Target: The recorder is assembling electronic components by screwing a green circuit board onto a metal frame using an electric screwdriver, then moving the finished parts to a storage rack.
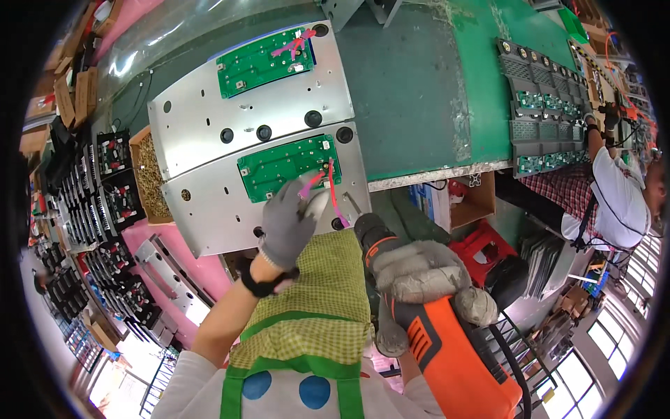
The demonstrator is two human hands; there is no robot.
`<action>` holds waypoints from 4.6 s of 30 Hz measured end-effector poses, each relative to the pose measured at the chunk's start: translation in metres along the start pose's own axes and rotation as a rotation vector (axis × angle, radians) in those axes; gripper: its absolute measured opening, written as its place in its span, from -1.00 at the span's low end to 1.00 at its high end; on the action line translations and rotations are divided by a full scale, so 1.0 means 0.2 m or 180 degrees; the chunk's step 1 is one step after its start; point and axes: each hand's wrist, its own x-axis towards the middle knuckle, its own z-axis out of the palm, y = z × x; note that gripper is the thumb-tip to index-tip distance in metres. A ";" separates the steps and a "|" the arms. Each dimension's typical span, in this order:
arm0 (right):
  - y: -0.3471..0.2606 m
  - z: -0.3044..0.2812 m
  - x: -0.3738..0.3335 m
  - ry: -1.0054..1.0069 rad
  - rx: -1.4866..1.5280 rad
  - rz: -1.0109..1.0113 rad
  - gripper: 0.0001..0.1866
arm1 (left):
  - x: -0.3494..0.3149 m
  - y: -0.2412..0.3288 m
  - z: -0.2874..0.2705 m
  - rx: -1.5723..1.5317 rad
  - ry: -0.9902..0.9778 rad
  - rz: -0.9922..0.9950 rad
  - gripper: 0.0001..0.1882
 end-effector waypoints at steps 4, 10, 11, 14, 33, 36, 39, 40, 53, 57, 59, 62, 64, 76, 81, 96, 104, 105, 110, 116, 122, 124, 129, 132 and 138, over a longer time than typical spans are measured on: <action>0.01 0.03 -0.02 0.0045 -0.0303 -0.0548 -0.50 | -0.14 0.09 -0.05 -0.2975 -0.1040 -0.2760 -0.70; -0.11 0.03 -0.07 0.0127 -0.0007 0.0122 -0.80 | -0.14 0.08 -0.02 -0.4514 -0.1459 -0.3544 -0.65; -0.13 0.02 -0.06 0.0125 0.0236 0.0368 -0.80 | -0.14 0.08 -0.01 -0.4428 -0.1416 -0.3578 -0.65; -0.12 0.04 -0.02 -0.0013 -0.0262 0.0336 -0.81 | -0.15 0.06 -0.02 -0.4760 -0.1578 -0.3413 -0.66; -0.05 0.08 0.01 0.0113 0.0293 -0.0222 -0.51 | -0.14 0.06 -0.07 -0.4194 -0.1651 -0.3021 -0.59; -0.06 0.07 0.04 -0.0037 0.0452 -0.0099 -0.57 | -0.15 0.04 -0.11 -0.3975 -0.1644 -0.2901 -0.64; -0.08 0.05 0.05 -0.0314 -0.0012 0.0144 -0.48 | -0.15 -0.04 -0.19 -0.2466 -0.1129 -0.1829 -0.73; -0.07 0.04 0.04 -0.0069 -0.0026 -0.0192 -0.38 | -0.14 -0.07 -0.22 -0.1016 -0.0611 -0.0723 -0.77; 0.06 -0.21 0.02 -0.0324 0.0012 -0.0068 -0.52 | 0.02 -0.51 -0.35 0.1060 0.0264 0.0448 -0.66; 0.02 -0.22 0.04 -0.0841 -0.0024 0.0783 -0.52 | 0.03 -0.50 -0.36 0.0988 0.0176 0.0483 -0.67; 0.02 -0.21 0.02 -0.0639 -0.0062 0.0818 -0.53 | 0.03 -0.49 -0.36 0.0939 0.0189 0.0505 -0.68; 0.01 -0.22 -0.01 -0.0491 -0.0094 0.0918 -0.53 | 0.04 -0.50 -0.35 0.0941 0.0141 0.0536 -0.68; 0.01 -0.24 -0.02 -0.0544 -0.0049 0.1127 -0.54 | 0.05 -0.50 -0.34 0.0993 0.0133 0.0598 -0.68; 0.03 -0.11 -0.04 -0.0175 -0.0557 0.0921 -0.51 | 0.02 -0.52 -0.31 0.1223 0.0262 0.0712 -0.73; 0.04 -0.14 0.03 -0.0262 -0.0771 0.0887 -0.51 | 0.02 -0.53 -0.31 0.1228 0.0146 0.0629 -0.61; 0.12 -0.03 0.00 -0.0188 -0.0454 0.0799 -0.57 | 0.01 -0.52 -0.32 0.1265 0.0158 0.0667 -0.54; 0.13 0.06 0.02 -0.0396 -0.0387 0.0526 -0.53 | 0.00 -0.55 -0.30 0.1250 0.0329 0.0715 -0.45; 0.13 0.07 0.03 -0.0606 -0.0623 0.0481 -0.53 | 0.00 -0.54 -0.31 0.1230 0.0239 0.0670 -0.51; 0.05 0.17 0.14 0.0240 0.0728 0.1315 -0.41 | 0.03 -0.37 -0.43 0.0140 -0.0409 -0.0941 -0.70; -0.02 0.26 0.34 -0.0162 0.0278 -0.0521 -0.54 | 0.07 -0.05 -0.58 -0.4420 -0.0846 -0.2505 -0.64; -0.10 0.32 0.35 -0.0468 0.0252 -0.0458 -0.60 | 0.08 0.06 -0.55 -0.4768 -0.1200 -0.2760 -0.70; -0.12 0.33 0.36 -0.0628 0.0242 -0.0414 -0.61 | 0.07 0.04 -0.55 -0.4645 -0.1413 -0.2712 -0.73; -0.14 0.39 0.32 -0.0436 0.0121 -0.0109 -0.63 | 0.05 0.00 -0.53 -0.5008 -0.1754 -0.2533 -0.76; -0.12 0.43 0.30 0.0154 0.0076 -0.0801 -0.60 | 0.05 0.04 -0.51 -0.5044 -0.1649 -0.2716 -0.78; -0.11 0.41 0.32 -0.0109 0.0198 -0.0516 -0.57 | 0.04 0.04 -0.49 -0.4936 -0.1499 -0.2905 -0.79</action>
